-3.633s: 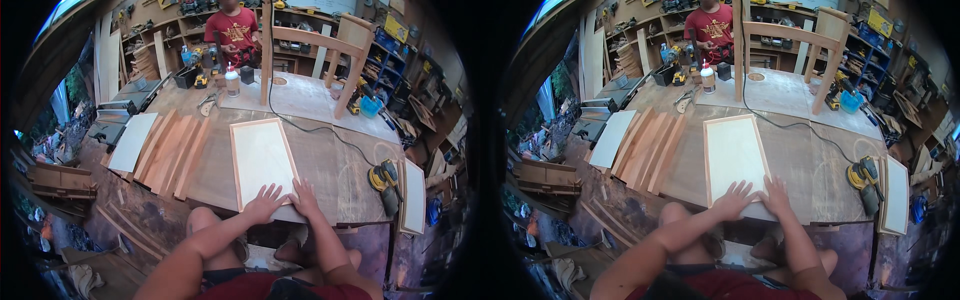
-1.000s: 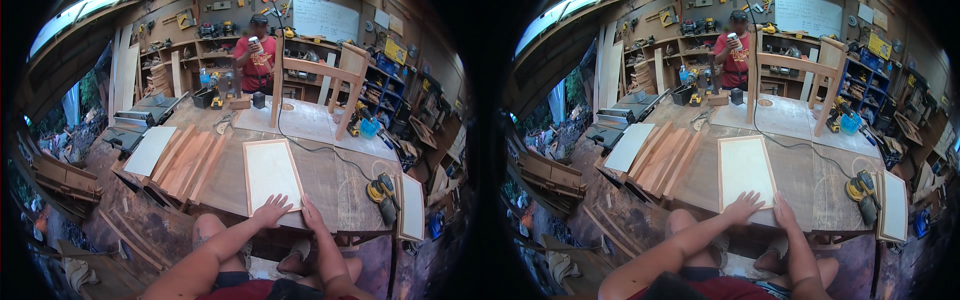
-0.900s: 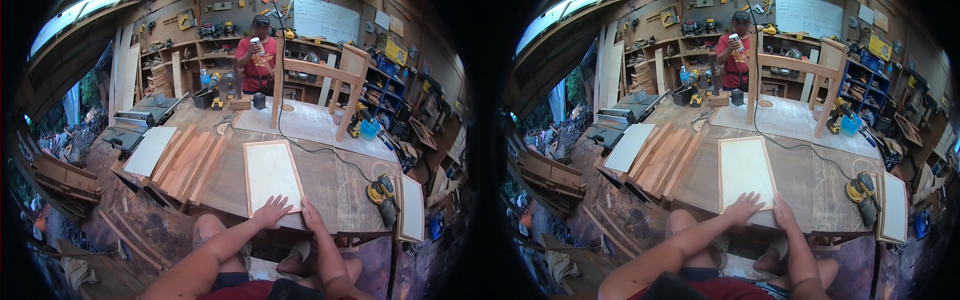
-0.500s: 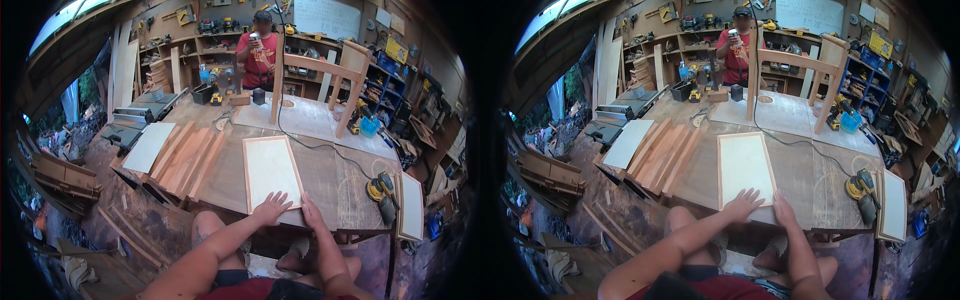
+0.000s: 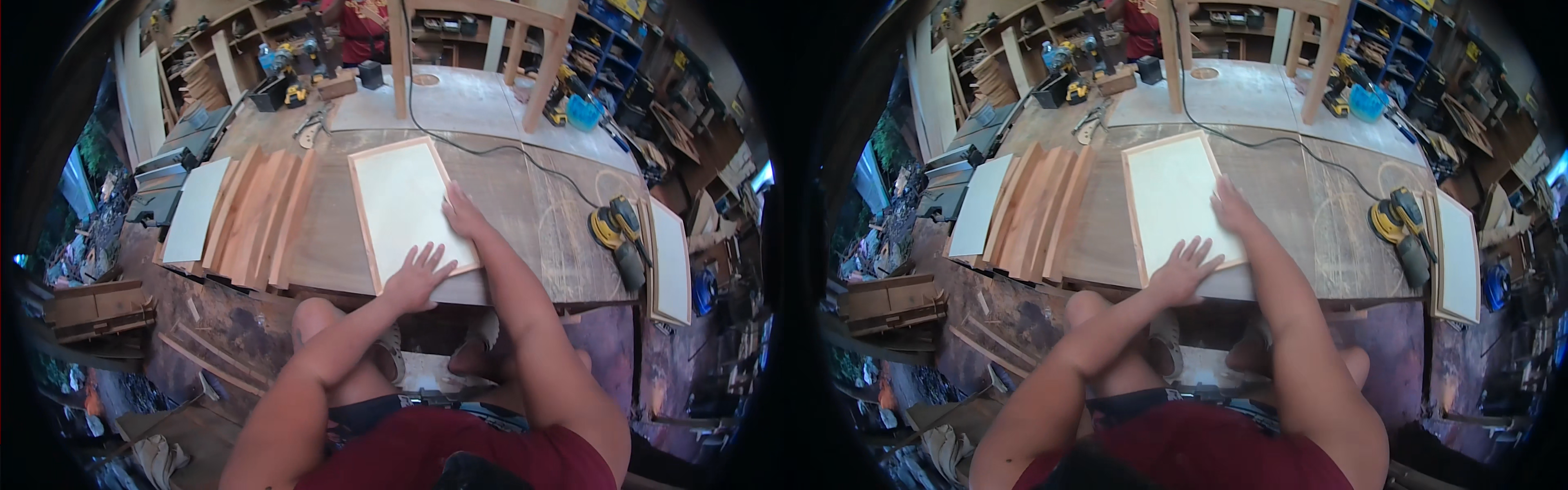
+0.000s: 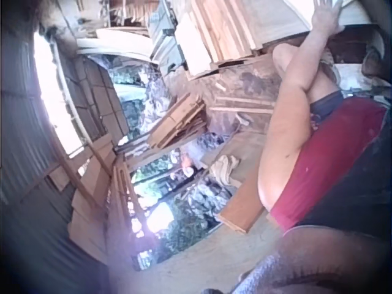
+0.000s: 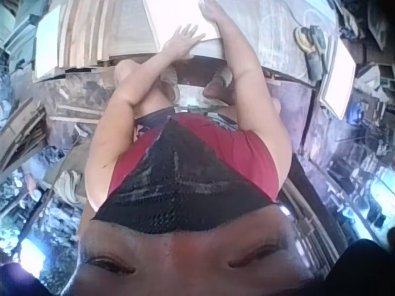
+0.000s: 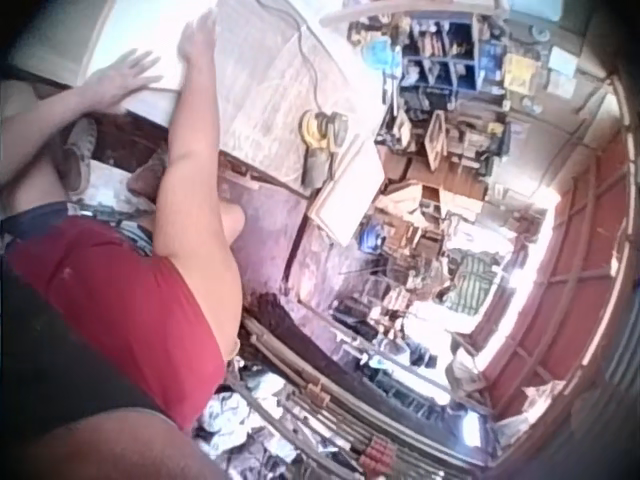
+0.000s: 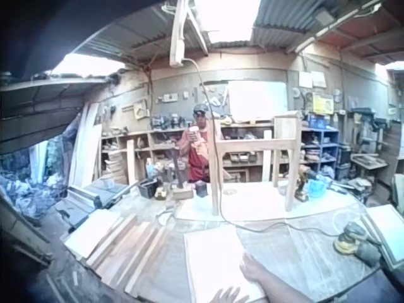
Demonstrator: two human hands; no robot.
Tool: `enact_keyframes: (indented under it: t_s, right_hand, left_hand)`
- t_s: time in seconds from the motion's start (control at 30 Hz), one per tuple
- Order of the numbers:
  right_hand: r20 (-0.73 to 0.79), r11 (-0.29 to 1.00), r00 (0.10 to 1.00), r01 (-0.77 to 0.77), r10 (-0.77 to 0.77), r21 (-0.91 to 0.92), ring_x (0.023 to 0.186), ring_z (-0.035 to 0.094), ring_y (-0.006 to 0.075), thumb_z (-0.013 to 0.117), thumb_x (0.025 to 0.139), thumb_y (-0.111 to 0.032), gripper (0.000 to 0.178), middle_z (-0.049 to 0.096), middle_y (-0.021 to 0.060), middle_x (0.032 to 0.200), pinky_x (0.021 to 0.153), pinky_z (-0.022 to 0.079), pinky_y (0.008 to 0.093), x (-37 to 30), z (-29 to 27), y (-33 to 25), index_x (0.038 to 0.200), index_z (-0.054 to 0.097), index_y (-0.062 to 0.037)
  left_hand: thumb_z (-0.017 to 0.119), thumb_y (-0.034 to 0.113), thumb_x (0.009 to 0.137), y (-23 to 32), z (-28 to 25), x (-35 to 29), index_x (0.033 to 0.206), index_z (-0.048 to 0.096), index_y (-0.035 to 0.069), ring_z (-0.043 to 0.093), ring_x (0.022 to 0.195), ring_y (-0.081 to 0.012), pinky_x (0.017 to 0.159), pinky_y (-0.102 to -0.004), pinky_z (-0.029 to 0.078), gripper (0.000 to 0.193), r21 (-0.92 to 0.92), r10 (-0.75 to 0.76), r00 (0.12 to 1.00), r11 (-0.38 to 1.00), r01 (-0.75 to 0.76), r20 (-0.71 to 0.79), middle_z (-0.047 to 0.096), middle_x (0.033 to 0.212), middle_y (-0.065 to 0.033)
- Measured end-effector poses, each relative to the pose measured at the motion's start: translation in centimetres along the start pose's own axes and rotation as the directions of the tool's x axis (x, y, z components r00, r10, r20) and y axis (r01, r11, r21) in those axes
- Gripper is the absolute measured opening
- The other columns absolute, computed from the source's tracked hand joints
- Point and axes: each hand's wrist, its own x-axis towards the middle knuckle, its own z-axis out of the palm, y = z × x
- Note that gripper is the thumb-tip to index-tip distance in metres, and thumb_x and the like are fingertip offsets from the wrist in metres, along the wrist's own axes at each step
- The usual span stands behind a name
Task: The person sands the edges of a wooden frame with sandpaper, then fits a wooden panel into the frame and presses it into place by hand.
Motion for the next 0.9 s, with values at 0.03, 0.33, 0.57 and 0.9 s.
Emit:
enact_keyframes:
  t_s: [0.03,0.33,0.57,0.9]
  right_hand:
    - [0.018,1.0,1.0,-0.015,0.015,0.003,0.15,0.022,0.0387,0.045,0.103,-0.031,0.065,0.023,0.0285,0.16,0.123,0.018,0.0491,0.4,-0.1,-0.4,0.154,0.023,0.0024]
    - [0.053,1.0,0.999,-0.01,0.01,-0.01,0.15,0.022,0.0387,0.054,0.099,-0.041,0.076,0.022,0.0296,0.16,0.122,0.019,0.05,-14.5,-2.6,-2.8,0.153,0.024,0.0045]
    - [0.081,0.995,0.992,-0.089,0.093,-0.045,0.152,0.019,0.0373,0.053,0.097,-0.054,0.089,0.017,0.0252,0.163,0.124,0.016,0.0461,-0.1,-1.9,-2.6,0.157,0.017,0.0025]
    - [0.065,0.991,0.991,-0.113,0.118,-0.069,0.153,0.017,0.0326,0.049,0.096,-0.062,0.093,0.017,0.0225,0.164,0.124,0.017,0.0418,17.0,-0.4,-1.5,0.156,0.021,0.003]
  left_hand:
    - [0.086,0.039,0.068,0.1,-0.1,0.0,0.157,0.029,0.02,0.026,0.148,-0.0415,0.119,-0.0574,0.022,0.107,0.008,-0.007,1.0,1.0,0.007,-0.014,0.029,0.159,-0.0215]
    - [0.086,0.037,0.068,-0.1,-0.5,0.6,0.156,0.031,0.021,0.023,0.149,-0.0401,0.12,-0.0563,0.022,0.105,0.0,-0.023,0.997,1.0,0.023,0.069,0.027,0.16,-0.02]
    - [0.085,0.035,0.069,-0.2,-0.7,0.9,0.157,0.03,0.021,0.023,0.148,-0.0439,0.119,-0.0582,0.021,0.105,-0.029,-0.002,0.996,1.0,0.005,0.092,0.027,0.159,-0.0236]
    - [0.084,0.038,0.07,-0.5,-0.9,1.0,0.156,0.029,0.019,0.024,0.148,-0.0443,0.117,-0.0594,0.024,0.104,-0.041,0.001,0.995,0.999,0.004,0.103,0.026,0.16,-0.0236]
